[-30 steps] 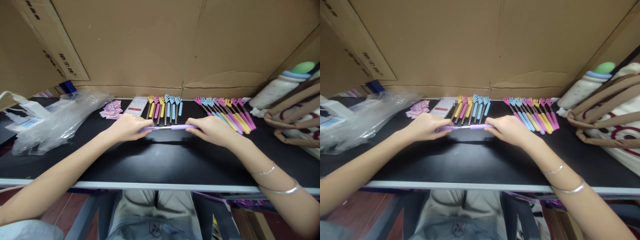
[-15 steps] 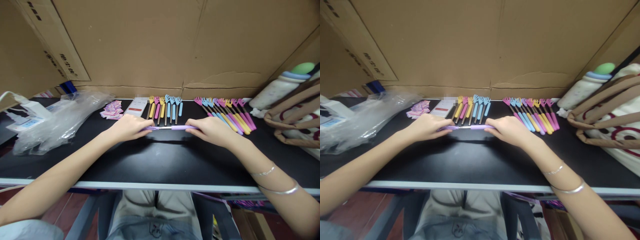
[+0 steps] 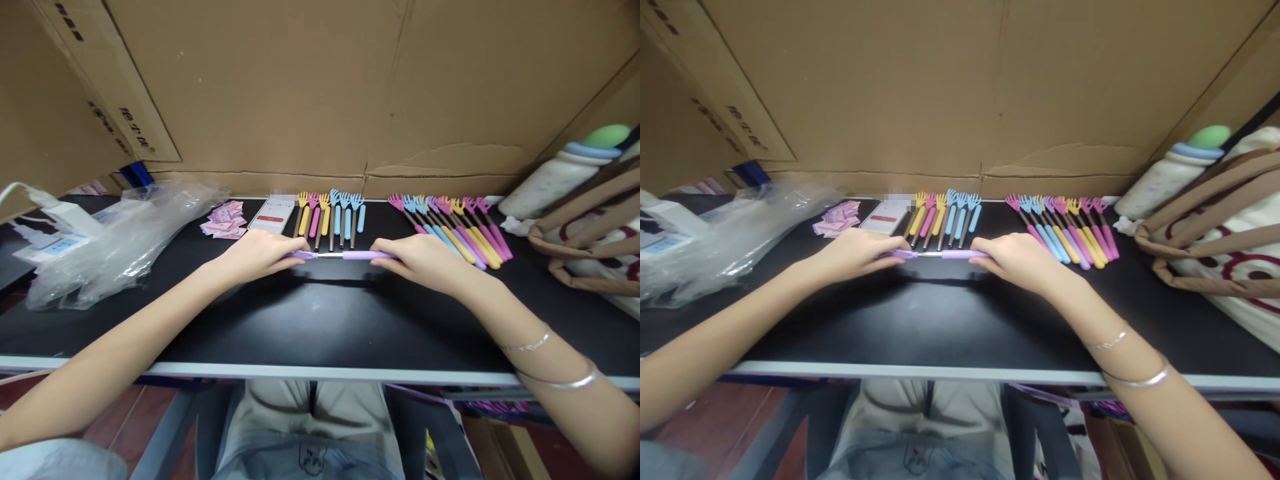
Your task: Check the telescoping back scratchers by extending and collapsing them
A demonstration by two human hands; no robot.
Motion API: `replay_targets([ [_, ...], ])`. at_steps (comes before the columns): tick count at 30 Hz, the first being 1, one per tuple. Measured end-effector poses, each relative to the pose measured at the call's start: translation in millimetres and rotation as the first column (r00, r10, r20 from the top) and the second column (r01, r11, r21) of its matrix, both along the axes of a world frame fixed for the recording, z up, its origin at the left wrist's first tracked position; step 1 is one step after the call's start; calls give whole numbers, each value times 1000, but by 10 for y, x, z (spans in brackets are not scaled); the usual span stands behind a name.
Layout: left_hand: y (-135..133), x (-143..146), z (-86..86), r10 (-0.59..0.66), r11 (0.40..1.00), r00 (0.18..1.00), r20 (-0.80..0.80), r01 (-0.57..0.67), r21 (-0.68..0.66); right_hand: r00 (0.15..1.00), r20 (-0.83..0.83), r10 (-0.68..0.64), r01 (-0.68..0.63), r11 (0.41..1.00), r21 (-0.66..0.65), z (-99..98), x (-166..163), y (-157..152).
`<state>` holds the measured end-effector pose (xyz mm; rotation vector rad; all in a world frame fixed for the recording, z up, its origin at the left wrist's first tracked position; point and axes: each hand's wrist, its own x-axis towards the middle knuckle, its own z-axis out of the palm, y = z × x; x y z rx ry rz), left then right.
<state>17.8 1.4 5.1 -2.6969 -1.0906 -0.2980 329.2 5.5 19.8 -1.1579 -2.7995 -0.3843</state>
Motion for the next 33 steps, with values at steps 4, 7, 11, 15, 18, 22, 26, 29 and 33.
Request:
replay_targets([
  [4, -27, 23, 36, 4, 998, 999, 33, -2, -59, 1000, 2, 0, 0, 1000, -13, 8, -8, -9],
  [7, -30, 30, 44, 18, 997, 999, 35, -15, -82, 1000, 4, -3, 3, 1000, -21, 17, -17, -14],
  [11, -23, 27, 41, 28, 989, 998, 62, -19, -144, 1000, 3, -1, 1, 999, -32, 22, -24, -12],
  [15, -23, 25, 46, 31, 972, 990, 135, 2, -235, 1000, -1, 4, -4, 1000, -13, 15, -19, -11],
  [18, -14, 18, 41, 32, 956, 985, 170, 19, -293, 1000, -13, 15, -15, 1000, -9, 8, -11, -14],
  [22, 13, 11, 20, 45, 931, 979, 198, 31, -364, 999, -26, 30, -30, 999, -16, 1, -8, -13],
  [26, 26, 24, 14, 41, 898, 974, 225, 62, -436, 999, -22, 41, -42, 999, -17, -1, -9, -8],
  [29, 24, 36, 20, 33, 878, 967, 252, 93, -469, 998, -37, 50, -50, 999, -14, 2, -5, -6],
  [33, 17, 41, 24, 26, 847, 959, 281, 129, -516, 996, -53, 73, -75, 997, -27, 19, 2, -9],
])
